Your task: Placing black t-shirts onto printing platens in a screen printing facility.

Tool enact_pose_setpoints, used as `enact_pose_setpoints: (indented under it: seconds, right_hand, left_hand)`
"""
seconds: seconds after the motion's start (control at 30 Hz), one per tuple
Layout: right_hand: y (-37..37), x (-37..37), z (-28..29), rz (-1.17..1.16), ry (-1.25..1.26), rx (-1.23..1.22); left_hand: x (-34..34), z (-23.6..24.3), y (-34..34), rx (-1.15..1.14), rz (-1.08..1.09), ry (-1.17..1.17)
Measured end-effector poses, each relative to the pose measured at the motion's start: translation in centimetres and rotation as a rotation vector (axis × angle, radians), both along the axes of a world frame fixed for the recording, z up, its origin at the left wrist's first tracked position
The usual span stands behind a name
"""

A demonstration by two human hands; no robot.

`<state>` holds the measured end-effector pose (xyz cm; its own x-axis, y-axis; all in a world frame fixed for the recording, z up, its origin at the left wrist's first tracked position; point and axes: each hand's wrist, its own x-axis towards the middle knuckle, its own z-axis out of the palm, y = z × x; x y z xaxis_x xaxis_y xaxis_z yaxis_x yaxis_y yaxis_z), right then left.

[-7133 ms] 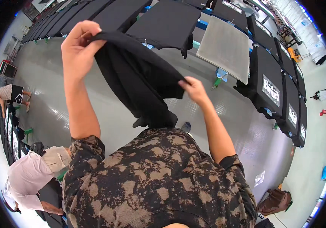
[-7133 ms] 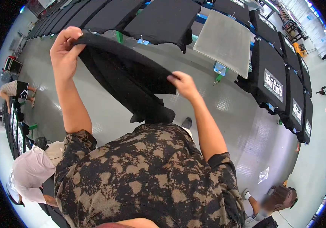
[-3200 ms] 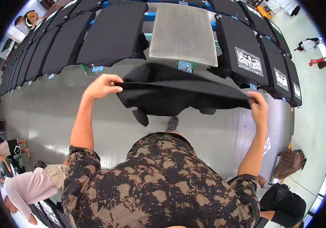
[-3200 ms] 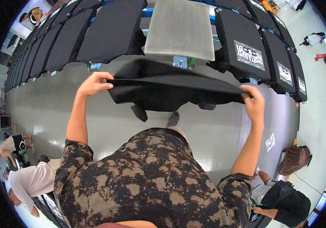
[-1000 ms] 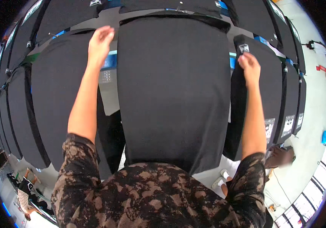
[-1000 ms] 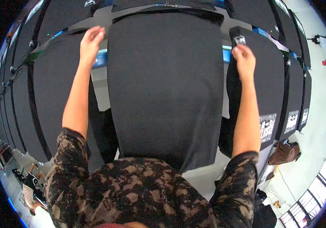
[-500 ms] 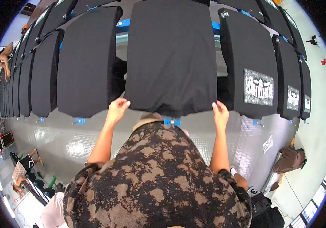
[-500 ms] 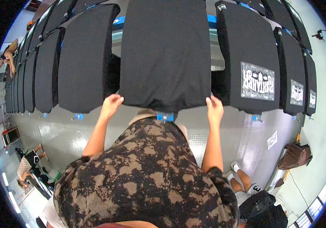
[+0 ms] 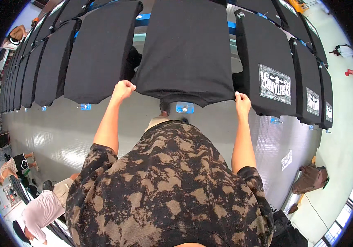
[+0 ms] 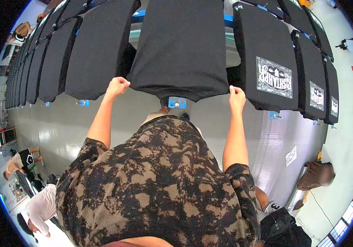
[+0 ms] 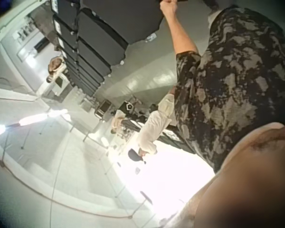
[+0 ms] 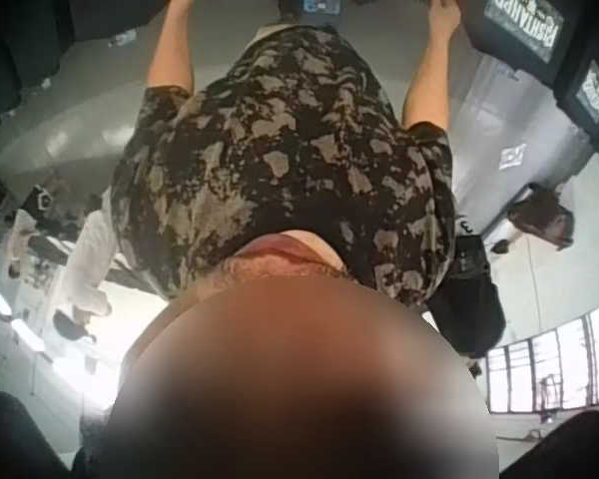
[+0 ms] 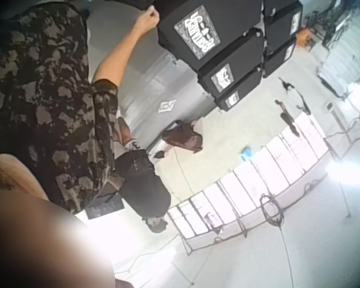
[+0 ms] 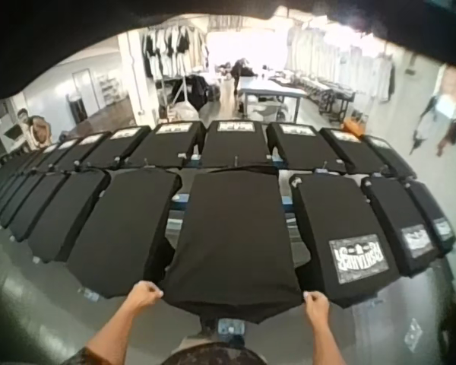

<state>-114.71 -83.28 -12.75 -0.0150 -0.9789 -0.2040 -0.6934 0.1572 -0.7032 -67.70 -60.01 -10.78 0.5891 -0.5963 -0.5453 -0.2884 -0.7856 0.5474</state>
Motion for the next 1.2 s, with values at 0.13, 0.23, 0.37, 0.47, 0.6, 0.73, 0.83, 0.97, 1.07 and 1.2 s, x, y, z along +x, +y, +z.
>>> enact_pose_setpoints:
  seconds: [0.13, 0.23, 0.37, 0.47, 0.6, 0.73, 0.83, 0.97, 1.07, 1.2]
  right_hand:
    - [-0.4, -0.3, 0.1, -0.004, -0.089, -0.012]
    - [-1.8, 0.8, 0.6, 0.015, -0.086, -0.02]
    - [-4.7, 3.8, 0.8, 0.018, -0.195, -0.05]
    - [-8.4, 6.3, 0.8, 0.02, -0.291, -0.054]
    - [-16.6, 10.1, 0.2, -0.029, -0.301, 0.024]
    - [-27.3, 15.1, -0.9, 0.063, -0.333, 0.259]
    - [-34.9, 19.6, -1.3, 0.061, -0.346, 0.423]
    - [-41.2, 24.7, -1.9, -0.051, -0.495, 0.359]
    - [-43.4, 26.5, -2.2, -0.073, -0.486, 0.432]
    - [-45.7, 26.7, -1.4, -0.082, -0.194, 0.074]
  left_hand:
    - [-0.6, -0.5, -0.1, -0.128, 0.084, 0.002]
    - [-0.6, -0.3, -0.6, -0.189, 0.088, -0.034]
    - [0.5, 0.2, -2.7, -0.16, 0.135, 0.018]
    - [2.7, 0.4, -6.3, -0.222, 0.142, 0.086]
    - [7.4, 0.4, -14.7, -0.286, 0.134, 0.086]
    - [13.6, -0.8, -26.4, -0.442, 0.114, 0.064]
    - [17.7, -1.9, -35.5, -0.503, 0.161, 0.126]
    - [21.0, -3.1, -43.7, -0.441, 0.305, 0.532]
    - [21.0, -4.0, -45.4, -0.479, 0.347, 0.464]
    - [22.3, -4.1, -46.6, -0.512, 0.225, -0.224]
